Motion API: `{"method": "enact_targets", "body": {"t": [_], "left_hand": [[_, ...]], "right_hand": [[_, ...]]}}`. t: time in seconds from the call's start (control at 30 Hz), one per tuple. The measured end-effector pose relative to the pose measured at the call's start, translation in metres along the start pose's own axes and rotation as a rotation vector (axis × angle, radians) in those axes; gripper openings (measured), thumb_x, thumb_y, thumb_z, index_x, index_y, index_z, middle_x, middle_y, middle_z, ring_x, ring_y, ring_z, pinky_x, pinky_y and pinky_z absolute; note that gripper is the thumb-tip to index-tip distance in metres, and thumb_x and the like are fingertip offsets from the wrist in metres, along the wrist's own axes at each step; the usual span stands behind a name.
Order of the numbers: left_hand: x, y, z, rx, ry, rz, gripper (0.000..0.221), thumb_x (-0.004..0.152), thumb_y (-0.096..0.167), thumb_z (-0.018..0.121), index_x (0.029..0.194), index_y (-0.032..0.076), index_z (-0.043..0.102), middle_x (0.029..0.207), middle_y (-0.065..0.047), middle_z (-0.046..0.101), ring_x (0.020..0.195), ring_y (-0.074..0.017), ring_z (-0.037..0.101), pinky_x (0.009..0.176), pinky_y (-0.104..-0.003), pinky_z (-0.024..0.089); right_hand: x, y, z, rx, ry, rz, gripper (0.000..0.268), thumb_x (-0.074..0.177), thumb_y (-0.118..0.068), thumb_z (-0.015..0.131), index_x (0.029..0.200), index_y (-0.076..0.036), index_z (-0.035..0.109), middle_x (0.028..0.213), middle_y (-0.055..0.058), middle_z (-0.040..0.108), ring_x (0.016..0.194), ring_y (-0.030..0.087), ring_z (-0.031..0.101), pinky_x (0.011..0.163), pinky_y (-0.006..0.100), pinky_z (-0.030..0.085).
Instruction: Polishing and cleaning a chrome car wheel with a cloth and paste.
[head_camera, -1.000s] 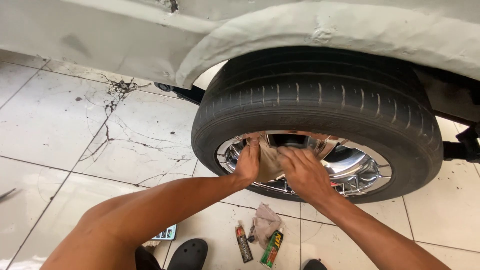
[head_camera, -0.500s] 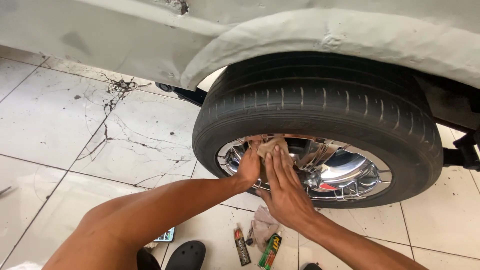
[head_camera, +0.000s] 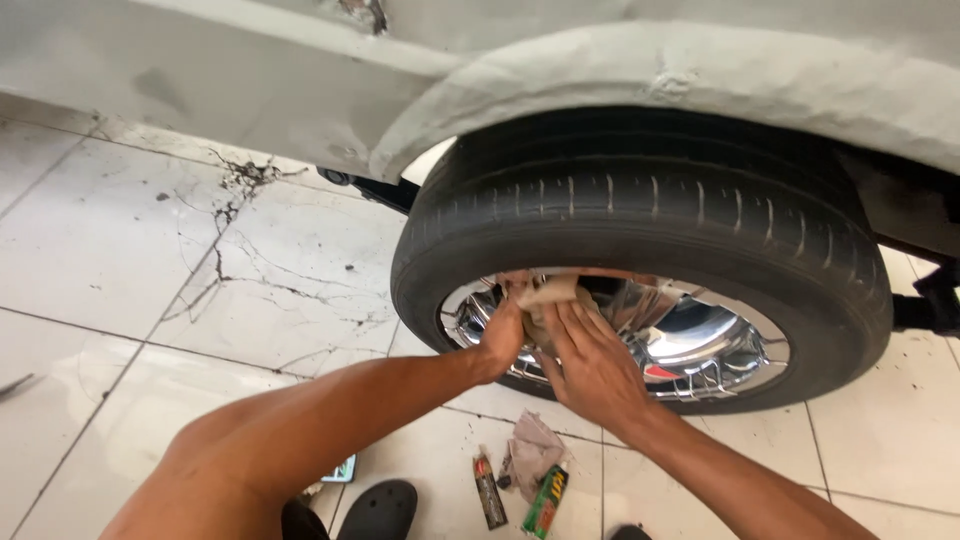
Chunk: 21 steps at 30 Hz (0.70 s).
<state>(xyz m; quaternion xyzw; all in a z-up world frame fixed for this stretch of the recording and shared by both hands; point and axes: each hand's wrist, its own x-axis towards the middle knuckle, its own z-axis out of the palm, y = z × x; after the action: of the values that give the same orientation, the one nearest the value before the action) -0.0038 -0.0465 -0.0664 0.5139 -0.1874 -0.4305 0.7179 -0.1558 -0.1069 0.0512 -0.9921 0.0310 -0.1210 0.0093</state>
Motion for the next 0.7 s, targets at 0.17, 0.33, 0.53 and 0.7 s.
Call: {"method": "enact_targets", "body": {"t": [0.17,0.33,0.53,0.7], "left_hand": [[-0.01,0.021,0.003,0.095,-0.006,-0.087,0.07,0.105,0.05,0.019,0.15,0.001,0.043,0.142,-0.018,0.058,0.125,-0.0274,0.059,0.107,-0.039,0.046],[-0.014,0.027,-0.002,0.171,-0.058,-0.135,0.073,0.104,0.054,0.019,0.15,0.003,0.042,0.142,-0.016,0.057,0.127,-0.0272,0.058,0.11,-0.038,0.045],[-0.011,0.021,-0.001,0.243,-0.091,-0.006,0.089,0.099,0.069,0.012,0.15,0.004,0.044,0.139,-0.018,0.06,0.123,-0.0278,0.058,0.108,-0.038,0.044],[-0.011,0.016,0.002,0.168,-0.026,0.008,0.088,0.098,0.07,0.015,0.149,0.005,0.047,0.14,-0.015,0.06,0.123,-0.0258,0.056,0.107,-0.036,0.044]], "right_hand": [[0.028,-0.008,-0.02,0.069,0.126,-0.02,0.081,0.082,-0.018,0.074,0.147,0.012,0.036,0.144,0.035,0.047,0.135,0.047,0.049,0.116,0.049,0.037],[0.013,-0.009,-0.014,0.045,0.071,-0.033,0.078,0.082,-0.012,0.067,0.147,0.015,0.035,0.145,0.038,0.045,0.134,0.045,0.05,0.118,0.048,0.037],[-0.025,-0.012,-0.006,-0.307,-0.124,-0.057,0.067,0.082,-0.005,0.052,0.145,0.014,0.038,0.141,0.038,0.047,0.137,0.045,0.046,0.118,0.051,0.03],[-0.016,-0.02,-0.007,-0.299,-0.135,0.01,0.071,0.08,-0.005,0.056,0.145,0.017,0.036,0.142,0.04,0.046,0.137,0.046,0.044,0.116,0.05,0.029]]}}
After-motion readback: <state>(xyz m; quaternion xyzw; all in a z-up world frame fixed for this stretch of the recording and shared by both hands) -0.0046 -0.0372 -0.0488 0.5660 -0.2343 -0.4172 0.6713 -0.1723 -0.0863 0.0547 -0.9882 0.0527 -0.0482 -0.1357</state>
